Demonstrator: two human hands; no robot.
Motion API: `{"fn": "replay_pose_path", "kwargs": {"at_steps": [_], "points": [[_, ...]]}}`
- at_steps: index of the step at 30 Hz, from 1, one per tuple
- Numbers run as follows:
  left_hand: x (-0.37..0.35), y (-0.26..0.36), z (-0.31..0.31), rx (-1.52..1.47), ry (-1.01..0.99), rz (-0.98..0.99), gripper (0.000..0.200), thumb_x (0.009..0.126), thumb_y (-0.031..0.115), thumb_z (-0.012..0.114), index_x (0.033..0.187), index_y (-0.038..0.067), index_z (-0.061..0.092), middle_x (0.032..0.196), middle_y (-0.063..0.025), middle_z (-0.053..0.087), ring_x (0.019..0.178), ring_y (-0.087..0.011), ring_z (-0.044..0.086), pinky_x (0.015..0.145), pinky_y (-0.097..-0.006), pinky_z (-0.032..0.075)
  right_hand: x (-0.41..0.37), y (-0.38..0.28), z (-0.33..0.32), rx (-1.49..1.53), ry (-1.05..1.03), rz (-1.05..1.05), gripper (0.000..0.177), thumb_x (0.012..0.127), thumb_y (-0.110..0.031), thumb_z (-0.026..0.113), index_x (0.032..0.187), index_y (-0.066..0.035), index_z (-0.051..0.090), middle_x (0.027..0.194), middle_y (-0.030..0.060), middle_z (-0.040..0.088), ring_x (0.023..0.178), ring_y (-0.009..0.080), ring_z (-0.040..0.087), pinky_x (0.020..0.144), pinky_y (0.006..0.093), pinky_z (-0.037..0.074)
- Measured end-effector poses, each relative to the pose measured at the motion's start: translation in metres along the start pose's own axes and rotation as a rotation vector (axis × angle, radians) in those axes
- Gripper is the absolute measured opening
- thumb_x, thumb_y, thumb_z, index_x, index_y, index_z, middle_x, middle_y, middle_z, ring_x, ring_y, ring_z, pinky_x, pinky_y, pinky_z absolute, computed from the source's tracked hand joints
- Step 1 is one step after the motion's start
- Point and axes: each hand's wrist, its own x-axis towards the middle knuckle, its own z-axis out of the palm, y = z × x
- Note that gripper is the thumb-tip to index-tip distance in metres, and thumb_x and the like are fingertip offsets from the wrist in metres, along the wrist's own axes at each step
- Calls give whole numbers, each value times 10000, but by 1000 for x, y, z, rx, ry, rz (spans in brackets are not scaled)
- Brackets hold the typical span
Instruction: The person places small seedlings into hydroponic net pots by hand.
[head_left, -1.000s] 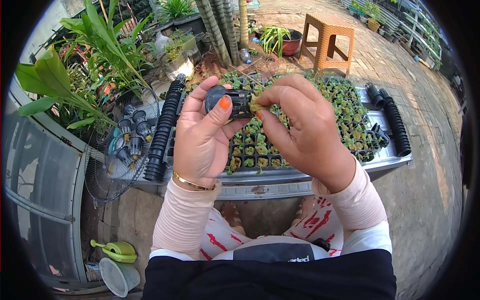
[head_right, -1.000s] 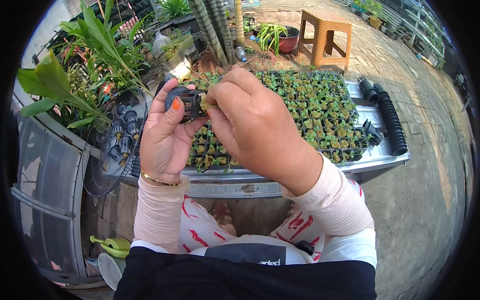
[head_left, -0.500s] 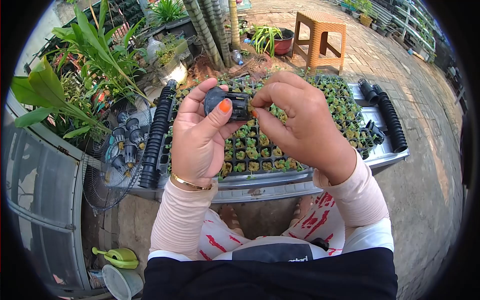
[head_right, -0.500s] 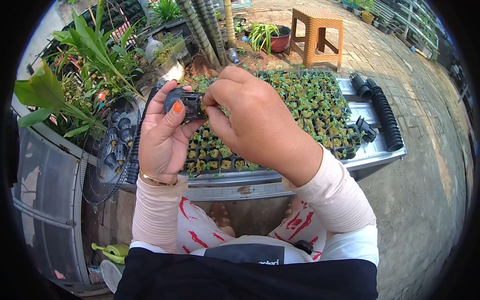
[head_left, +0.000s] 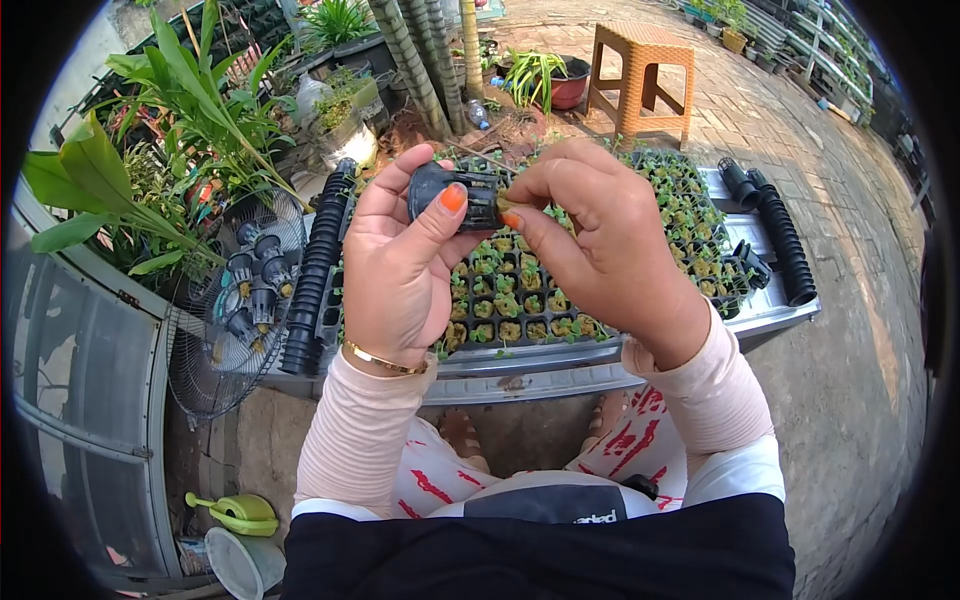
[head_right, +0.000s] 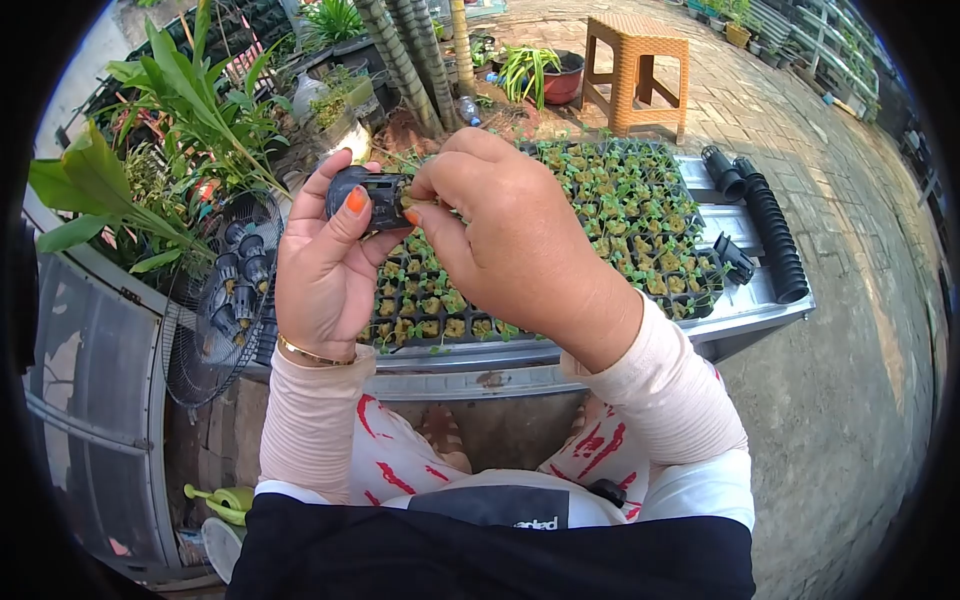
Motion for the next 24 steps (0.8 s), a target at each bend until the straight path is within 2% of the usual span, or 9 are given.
{"fn": "replay_pose_path", "kwargs": {"at_steps": [1, 11, 16, 19, 24], "points": [[0, 1, 1, -41, 12, -11, 384, 832, -6, 601, 1184, 11, 447, 1003, -64, 563, 889, -162, 598, 746, -336, 557, 0, 0, 0, 51, 0, -16, 74, 698, 16, 634, 753, 10, 585, 710, 132, 533, 674, 314, 550, 584, 362, 447], [3, 7, -2, -10, 0, -52, 370, 851, 33, 594, 1184, 1, 438, 988, -71, 573, 878, -174, 611, 736, -330, 562, -3, 2, -1, 7, 23, -17, 155, 684, 3, 673, 822, 7, 602, 765, 131, 552, 690, 296, 561, 604, 351, 464], [6, 14, 3, 24, 2, -104, 323, 864, 98, 600, 1144, 10, 464, 990, -85, 587, 863, -171, 619, 704, -313, 561, 0, 4, -15, -155, -1, -260, 277, 673, -25, 682, 935, -1, 593, 886, 131, 562, 758, 297, 574, 645, 353, 477], [8, 14, 7, 26, -11, -151, 316, 861, 109, 609, 1129, 11, 475, 981, -84, 590, 847, -164, 622, 686, -306, 560, 2, 6, -16, -251, -56, -332, 290, 672, -32, 672, 947, -8, 584, 912, 125, 556, 761, 293, 575, 653, 356, 477], [8, 15, 8, 29, -17, -152, 320, 857, 107, 613, 1129, 5, 478, 969, -82, 595, 834, -162, 625, 684, -304, 560, 2, 5, -16, -256, -37, -311, 253, 668, -8, 675, 910, -3, 601, 867, 125, 561, 733, 274, 581, 632, 337, 480]]}}
